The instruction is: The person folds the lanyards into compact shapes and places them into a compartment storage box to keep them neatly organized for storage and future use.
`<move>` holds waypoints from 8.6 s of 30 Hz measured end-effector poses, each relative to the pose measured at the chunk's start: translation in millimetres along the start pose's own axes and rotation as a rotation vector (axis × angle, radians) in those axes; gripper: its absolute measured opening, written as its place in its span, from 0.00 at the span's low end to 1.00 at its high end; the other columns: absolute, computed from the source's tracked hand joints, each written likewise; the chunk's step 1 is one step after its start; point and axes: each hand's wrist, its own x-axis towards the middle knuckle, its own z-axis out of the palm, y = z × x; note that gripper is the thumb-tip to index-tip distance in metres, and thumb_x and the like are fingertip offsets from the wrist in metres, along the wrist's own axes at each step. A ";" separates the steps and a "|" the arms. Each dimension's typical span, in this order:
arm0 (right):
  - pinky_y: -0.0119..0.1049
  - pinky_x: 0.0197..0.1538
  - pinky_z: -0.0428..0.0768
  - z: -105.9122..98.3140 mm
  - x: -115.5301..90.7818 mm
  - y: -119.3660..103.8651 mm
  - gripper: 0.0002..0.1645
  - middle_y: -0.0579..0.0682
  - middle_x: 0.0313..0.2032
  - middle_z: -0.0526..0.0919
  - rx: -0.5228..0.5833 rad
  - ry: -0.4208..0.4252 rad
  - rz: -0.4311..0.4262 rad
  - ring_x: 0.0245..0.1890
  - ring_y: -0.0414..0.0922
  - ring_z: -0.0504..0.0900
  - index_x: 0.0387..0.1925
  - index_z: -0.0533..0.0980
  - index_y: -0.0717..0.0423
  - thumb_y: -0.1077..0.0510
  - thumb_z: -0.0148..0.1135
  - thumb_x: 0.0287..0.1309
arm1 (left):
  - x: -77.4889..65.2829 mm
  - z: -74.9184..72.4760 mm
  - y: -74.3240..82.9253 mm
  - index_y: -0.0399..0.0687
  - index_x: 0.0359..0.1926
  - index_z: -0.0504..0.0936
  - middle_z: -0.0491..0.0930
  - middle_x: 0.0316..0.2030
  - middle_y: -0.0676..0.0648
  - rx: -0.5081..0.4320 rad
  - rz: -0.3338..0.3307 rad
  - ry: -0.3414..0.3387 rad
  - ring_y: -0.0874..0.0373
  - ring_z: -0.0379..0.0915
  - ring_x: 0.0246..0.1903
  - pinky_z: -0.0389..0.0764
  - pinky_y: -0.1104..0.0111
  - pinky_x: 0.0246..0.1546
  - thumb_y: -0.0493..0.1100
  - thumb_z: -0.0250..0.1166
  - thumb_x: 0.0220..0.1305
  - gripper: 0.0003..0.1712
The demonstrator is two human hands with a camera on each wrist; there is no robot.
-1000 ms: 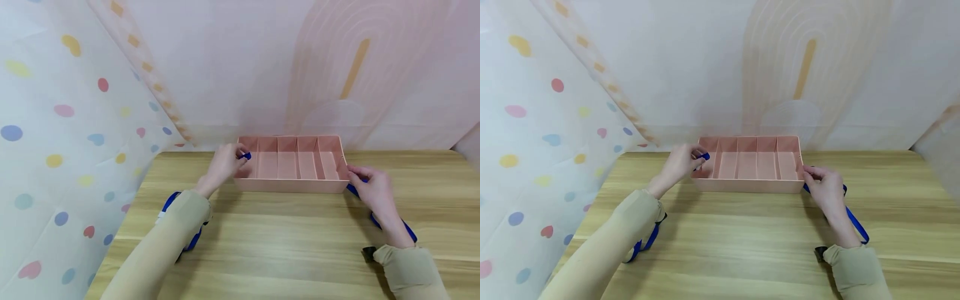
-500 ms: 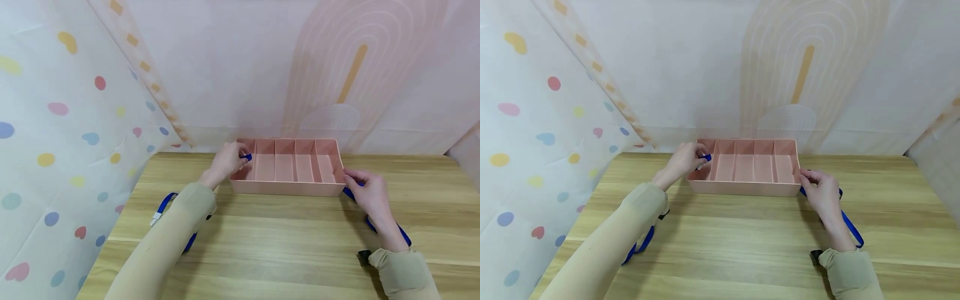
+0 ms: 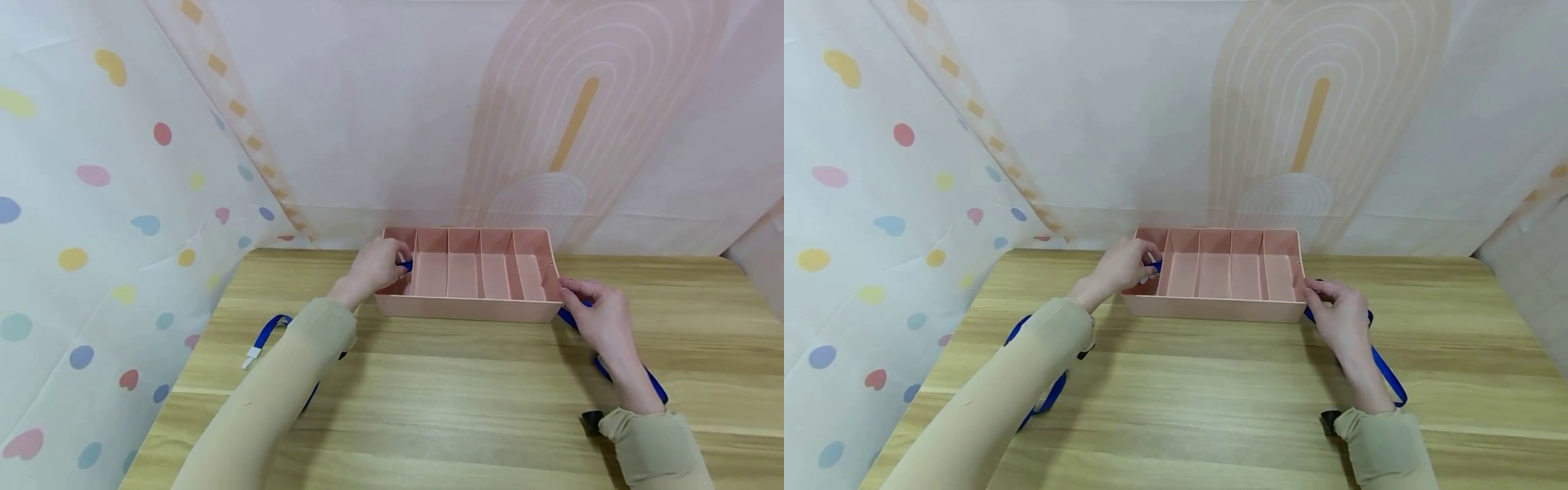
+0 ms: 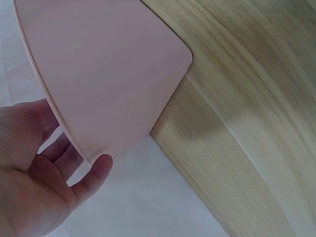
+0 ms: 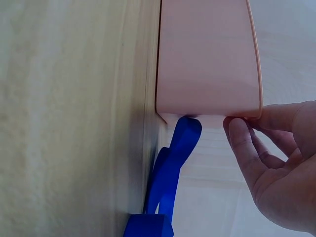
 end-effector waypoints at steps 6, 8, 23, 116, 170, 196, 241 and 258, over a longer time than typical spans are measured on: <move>0.10 0.36 0.70 -0.7 -0.7 0.3 0.14 0.69 0.48 0.89 0.001 -0.014 0.017 0.32 0.08 0.68 0.51 0.86 0.67 0.63 0.66 0.69 | 1.0 1.5 1.1 0.44 0.50 0.87 0.91 0.43 0.45 0.024 0.007 0.001 0.50 0.86 0.45 0.85 0.57 0.53 0.36 0.68 0.68 0.10; 0.10 0.36 0.70 -0.6 -1.7 0.4 0.14 0.69 0.48 0.89 0.008 -0.013 0.020 0.32 0.08 0.68 0.51 0.86 0.67 0.63 0.66 0.68 | 1.5 2.6 1.3 0.44 0.49 0.88 0.91 0.44 0.45 0.030 0.007 0.003 0.50 0.86 0.46 0.85 0.57 0.53 0.36 0.68 0.68 0.10; 0.09 0.36 0.69 -6.5 -3.3 3.2 0.14 0.69 0.49 0.89 -0.003 -0.002 0.038 0.33 0.08 0.67 0.51 0.86 0.67 0.63 0.65 0.69 | 3.9 9.1 6.9 0.44 0.53 0.87 0.91 0.49 0.43 0.159 0.082 0.006 0.47 0.87 0.48 0.89 0.52 0.49 0.37 0.69 0.67 0.14; 0.28 0.37 0.79 -86.7 -4.3 69.5 0.09 0.45 0.37 0.89 -0.377 -0.591 -0.259 0.35 0.31 0.80 0.43 0.89 0.56 0.63 0.74 0.60 | -44.2 140.7 225.9 0.66 0.55 0.89 0.88 0.52 0.63 0.089 0.663 -0.209 0.70 0.81 0.57 0.78 0.80 0.58 0.44 0.69 0.73 0.14; 0.30 0.41 0.79 26.0 -77.6 -44.0 0.08 0.40 0.37 0.80 -0.374 -0.760 -0.614 0.37 0.33 0.73 0.43 0.91 0.48 0.57 0.75 0.62 | -115.4 89.5 78.4 0.46 0.55 0.87 0.90 0.50 0.46 -0.283 0.210 -0.066 0.53 0.86 0.48 0.86 0.62 0.50 0.44 0.70 0.70 0.15; 0.40 0.31 0.79 29.3 -67.7 -47.8 0.17 0.50 0.31 0.79 -0.579 -0.456 -0.130 0.29 0.43 0.76 0.34 0.83 0.59 0.51 0.80 0.54 | -113.7 89.1 76.7 0.44 0.51 0.89 0.87 0.40 0.44 -0.116 0.187 -0.047 0.51 0.84 0.40 0.85 0.59 0.43 0.27 0.68 0.62 0.18; 0.30 0.25 0.64 24.0 -60.1 -46.7 0.14 0.43 0.22 0.71 -0.363 -0.551 -0.073 0.22 0.39 0.70 0.26 0.72 0.49 0.62 0.71 0.59 | -112.5 69.9 33.5 0.47 0.33 0.86 0.83 0.33 0.50 -0.115 0.219 -0.077 0.57 0.79 0.37 0.82 0.59 0.40 0.33 0.70 0.63 0.05; 0.27 0.30 0.72 -9.4 -47.8 -48.1 0.06 0.41 0.30 0.79 -0.124 -0.487 -0.179 0.27 0.33 0.70 0.43 0.86 0.55 0.60 0.66 0.70 | -109.1 47.1 21.5 0.52 0.55 0.82 0.76 0.28 0.53 -0.458 0.133 -0.122 0.63 0.67 0.26 0.69 0.72 0.26 0.47 0.61 0.78 0.11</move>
